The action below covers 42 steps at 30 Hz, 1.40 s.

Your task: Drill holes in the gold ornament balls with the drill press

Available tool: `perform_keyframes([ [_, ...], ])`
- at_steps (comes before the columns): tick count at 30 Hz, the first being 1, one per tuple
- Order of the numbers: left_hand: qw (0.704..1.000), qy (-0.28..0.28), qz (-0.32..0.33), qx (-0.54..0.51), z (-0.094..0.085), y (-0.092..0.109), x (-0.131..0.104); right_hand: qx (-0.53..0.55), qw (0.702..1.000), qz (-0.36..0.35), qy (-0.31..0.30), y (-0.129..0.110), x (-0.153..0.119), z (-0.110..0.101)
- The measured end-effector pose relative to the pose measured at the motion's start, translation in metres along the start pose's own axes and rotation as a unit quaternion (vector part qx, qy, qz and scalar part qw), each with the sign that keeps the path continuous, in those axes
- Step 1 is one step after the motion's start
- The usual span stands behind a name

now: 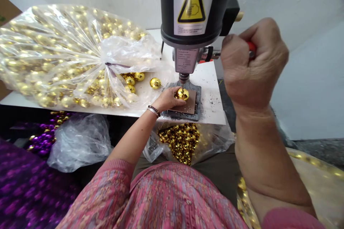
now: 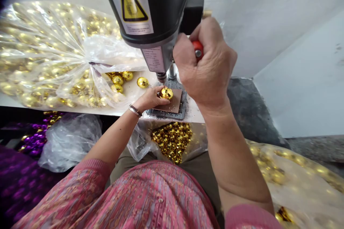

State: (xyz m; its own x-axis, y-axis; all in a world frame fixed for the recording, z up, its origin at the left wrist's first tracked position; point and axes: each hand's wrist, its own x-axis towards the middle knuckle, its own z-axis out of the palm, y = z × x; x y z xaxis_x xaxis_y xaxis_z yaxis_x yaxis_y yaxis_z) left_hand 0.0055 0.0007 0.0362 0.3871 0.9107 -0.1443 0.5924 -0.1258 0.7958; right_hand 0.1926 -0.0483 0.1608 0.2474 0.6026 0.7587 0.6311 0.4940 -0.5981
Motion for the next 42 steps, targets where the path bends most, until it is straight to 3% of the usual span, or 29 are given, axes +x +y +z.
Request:
perform_keyframes([
  [12, 0.999, 0.007, 0.041, 0.030, 0.002, -0.013, 0.004, -0.044, 0.990, -0.120, 0.057, 0.028, -0.046, 0.005],
  [18, 0.999, 0.019, 0.040, 0.032, 0.005, -0.016, 0.005, -0.044, 0.994, -0.075, 0.071, 0.039, -0.060, 0.009],
  [27, 0.998, 0.014, 0.043, 0.043, 0.006, -0.015, 0.004, -0.057, 0.978, -0.124, 0.156, 0.052, -0.072, 0.027],
  [34, 0.997, 0.038, 0.048, 0.040, 0.008, -0.014, 0.003, -0.044, 0.980, -0.104, 0.165, 0.061, -0.086, 0.035],
  [38, 0.998, 0.020, 0.049, 0.013, 0.008, -0.015, 0.002, -0.034, 0.979, -0.092, 0.178, 0.049, -0.072, 0.032],
  [42, 0.998, 0.017, 0.054, -0.008, 0.009, -0.017, -0.002, -0.016, 0.981, -0.062, 0.182, 0.030, -0.022, 0.025],
])
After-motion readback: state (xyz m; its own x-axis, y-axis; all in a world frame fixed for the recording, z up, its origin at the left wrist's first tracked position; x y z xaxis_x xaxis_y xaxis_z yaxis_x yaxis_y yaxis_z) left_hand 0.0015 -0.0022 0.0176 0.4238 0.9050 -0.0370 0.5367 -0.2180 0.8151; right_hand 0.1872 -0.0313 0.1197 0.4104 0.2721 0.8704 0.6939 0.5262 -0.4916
